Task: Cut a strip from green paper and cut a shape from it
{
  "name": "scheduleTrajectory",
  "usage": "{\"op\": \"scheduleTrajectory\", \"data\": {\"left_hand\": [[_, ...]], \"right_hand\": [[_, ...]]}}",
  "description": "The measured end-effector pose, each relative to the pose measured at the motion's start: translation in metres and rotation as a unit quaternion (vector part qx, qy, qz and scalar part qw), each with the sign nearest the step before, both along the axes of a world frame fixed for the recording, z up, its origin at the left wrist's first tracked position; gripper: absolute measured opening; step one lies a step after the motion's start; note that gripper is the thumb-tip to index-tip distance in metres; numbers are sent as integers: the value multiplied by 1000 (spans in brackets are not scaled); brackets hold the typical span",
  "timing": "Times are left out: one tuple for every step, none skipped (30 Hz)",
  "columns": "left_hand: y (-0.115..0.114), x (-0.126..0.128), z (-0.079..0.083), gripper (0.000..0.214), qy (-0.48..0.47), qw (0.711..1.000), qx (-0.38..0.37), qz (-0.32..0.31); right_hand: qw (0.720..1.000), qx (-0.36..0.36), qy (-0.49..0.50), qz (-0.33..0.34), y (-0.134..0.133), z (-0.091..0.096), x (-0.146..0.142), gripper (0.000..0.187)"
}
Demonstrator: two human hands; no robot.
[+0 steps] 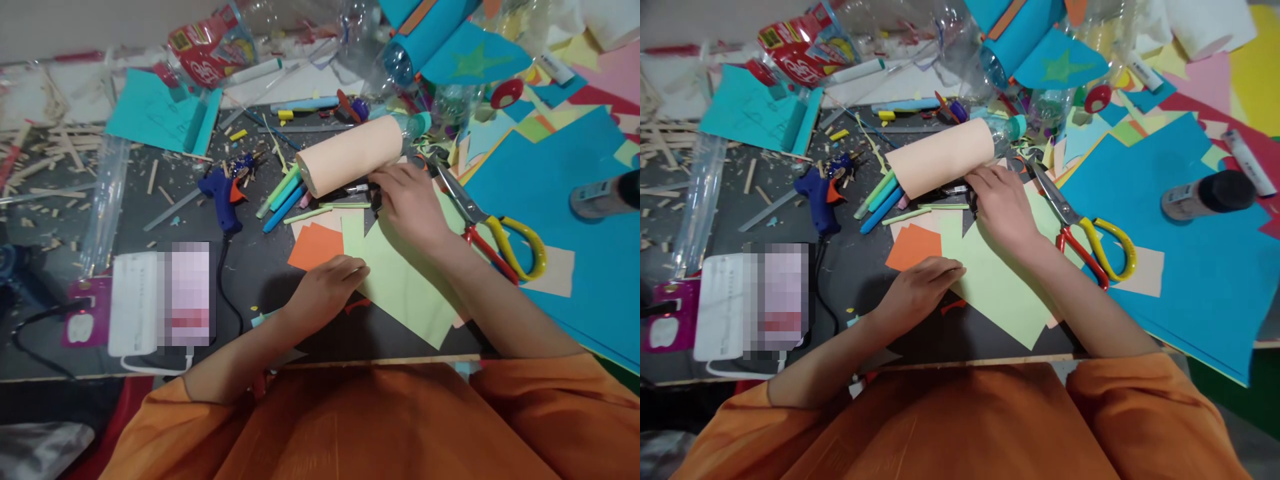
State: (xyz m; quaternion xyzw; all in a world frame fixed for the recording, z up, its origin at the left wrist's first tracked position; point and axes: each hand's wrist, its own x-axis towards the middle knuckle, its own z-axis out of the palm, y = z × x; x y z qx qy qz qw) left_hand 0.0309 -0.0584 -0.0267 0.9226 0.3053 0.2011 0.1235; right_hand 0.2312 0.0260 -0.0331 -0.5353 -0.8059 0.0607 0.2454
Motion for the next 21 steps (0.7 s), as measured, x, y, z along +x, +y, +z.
{"op": "scheduleTrajectory", "data": {"left_hand": [[0,0,0,23,-4,1000,-6,1],[1,0,0,23,-5,1000,-10,2],[1,1,0,21,-5,1000,-11,2],[1,1,0,19,-1,1000,-12,1],[2,2,1,17,5,1000,-12,0],[2,2,1,16,10,1000,-10,0],[2,3,1,15,15,1000,-6,0],[2,3,1,15,20,1000,-2,1],[2,3,1,15,23,1000,5,2],[2,3,1,15,24,1000,13,3],[1,3,1,15,25,999,20,4],[1,2,0,15,25,999,27,5],[1,2,-1,15,23,999,34,7],[0,2,-1,15,19,999,42,8],[0,2,-1,16,15,999,49,9],[-1,2,-2,16,12,999,52,8],[-1,2,-2,16,11,999,53,7],[-1,2,-3,17,13,999,50,6],[-2,2,-3,17,15,999,46,6],[-2,2,-3,17,19,999,42,6],[-2,3,-3,18,23,999,38,7]], "right_hand": [[1000,-6,-14,-1,3,-1,2,35],[1000,-11,-24,-3,6,-2,3,35],[1000,-13,-28,-4,9,-3,3,35],[999,-14,-29,-5,11,-3,3,33],[999,-12,-32,-3,12,-3,3,31],[999,-9,-39,0,13,-2,3,29],[999,-5,-51,5,13,1,4,28],[998,2,-64,9,11,5,5,27],[997,9,-75,10,9,9,6,27],[997,16,-81,7,6,15,8,28],[997,22,-78,-2,1,22,10,28],[997,24,-68,-13,-3,29,11,28],[999,23,-40,-27,-8,35,13,26],[999,18,16,-39,-13,41,14,21],[994,6,96,-58,-18,46,14,16],[979,-15,189,-77,-22,49,14,16],[953,-45,286,-90,-25,50,12,21],[920,-85,371,-98,-28,49,9,25],[885,-129,435,-101,-31,47,6,26],[857,-173,475,-99,-33,43,2,25],[839,-212,492,-97,-35,38,-1,24]]}}
